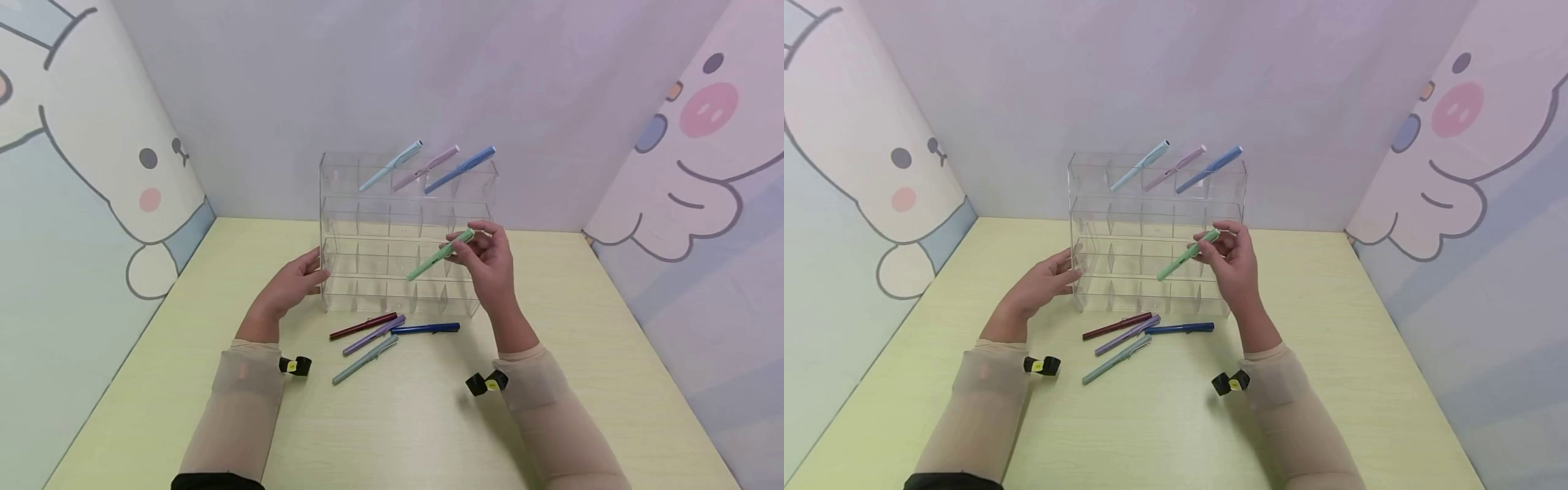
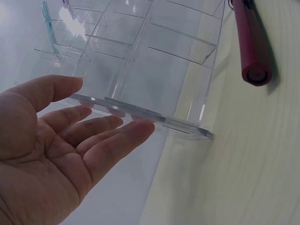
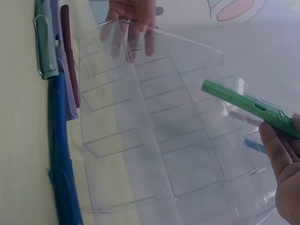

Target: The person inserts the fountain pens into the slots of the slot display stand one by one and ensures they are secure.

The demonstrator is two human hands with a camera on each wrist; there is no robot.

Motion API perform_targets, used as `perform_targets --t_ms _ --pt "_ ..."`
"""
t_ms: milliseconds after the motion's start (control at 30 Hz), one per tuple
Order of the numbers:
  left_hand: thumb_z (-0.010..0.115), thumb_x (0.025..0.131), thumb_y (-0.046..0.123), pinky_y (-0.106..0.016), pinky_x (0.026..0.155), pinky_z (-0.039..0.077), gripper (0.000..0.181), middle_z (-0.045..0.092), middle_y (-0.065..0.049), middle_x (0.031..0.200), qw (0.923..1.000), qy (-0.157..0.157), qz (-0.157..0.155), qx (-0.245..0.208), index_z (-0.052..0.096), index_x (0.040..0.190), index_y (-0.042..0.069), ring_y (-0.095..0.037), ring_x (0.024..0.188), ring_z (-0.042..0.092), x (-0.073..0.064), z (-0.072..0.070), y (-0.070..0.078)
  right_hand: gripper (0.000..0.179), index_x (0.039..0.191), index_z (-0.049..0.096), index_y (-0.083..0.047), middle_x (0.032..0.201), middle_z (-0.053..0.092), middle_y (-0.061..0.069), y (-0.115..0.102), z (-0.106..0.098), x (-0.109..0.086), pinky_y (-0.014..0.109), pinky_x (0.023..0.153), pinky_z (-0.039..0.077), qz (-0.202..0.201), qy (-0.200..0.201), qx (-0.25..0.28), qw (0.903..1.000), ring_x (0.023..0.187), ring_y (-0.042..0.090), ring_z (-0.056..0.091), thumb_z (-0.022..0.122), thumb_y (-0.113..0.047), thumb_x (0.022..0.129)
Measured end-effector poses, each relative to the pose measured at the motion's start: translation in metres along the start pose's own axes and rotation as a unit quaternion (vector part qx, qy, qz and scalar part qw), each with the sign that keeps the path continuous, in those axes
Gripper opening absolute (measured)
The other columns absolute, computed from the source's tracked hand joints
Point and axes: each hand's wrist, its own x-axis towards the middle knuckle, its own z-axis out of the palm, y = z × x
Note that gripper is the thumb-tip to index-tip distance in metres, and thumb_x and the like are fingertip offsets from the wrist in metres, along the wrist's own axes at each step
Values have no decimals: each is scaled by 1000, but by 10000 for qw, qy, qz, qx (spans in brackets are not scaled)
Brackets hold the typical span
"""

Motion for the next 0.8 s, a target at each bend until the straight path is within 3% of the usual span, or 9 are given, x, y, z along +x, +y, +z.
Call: perform_targets --t_ms 300,800 --pt "51 103 18 -55 105 43 67 29 -10 161 10000 -7 -34 -26 14 159 20 -36 140 40 -1 0 3 40 130 43 0 106 66 19 -7 2 36 41 82 59 -203 304 174 9992 92 26 72 62 -5 95" --pt "52 103 22 -53 105 45 68 27 -10 161 9999 55 -117 17 14 159 21 -32 140 41 0 0 2 35 123 47 -4 102 65 16 -13 25 84 38 80 60 -389 894 523 9939 90 25 67 65 -5 93"
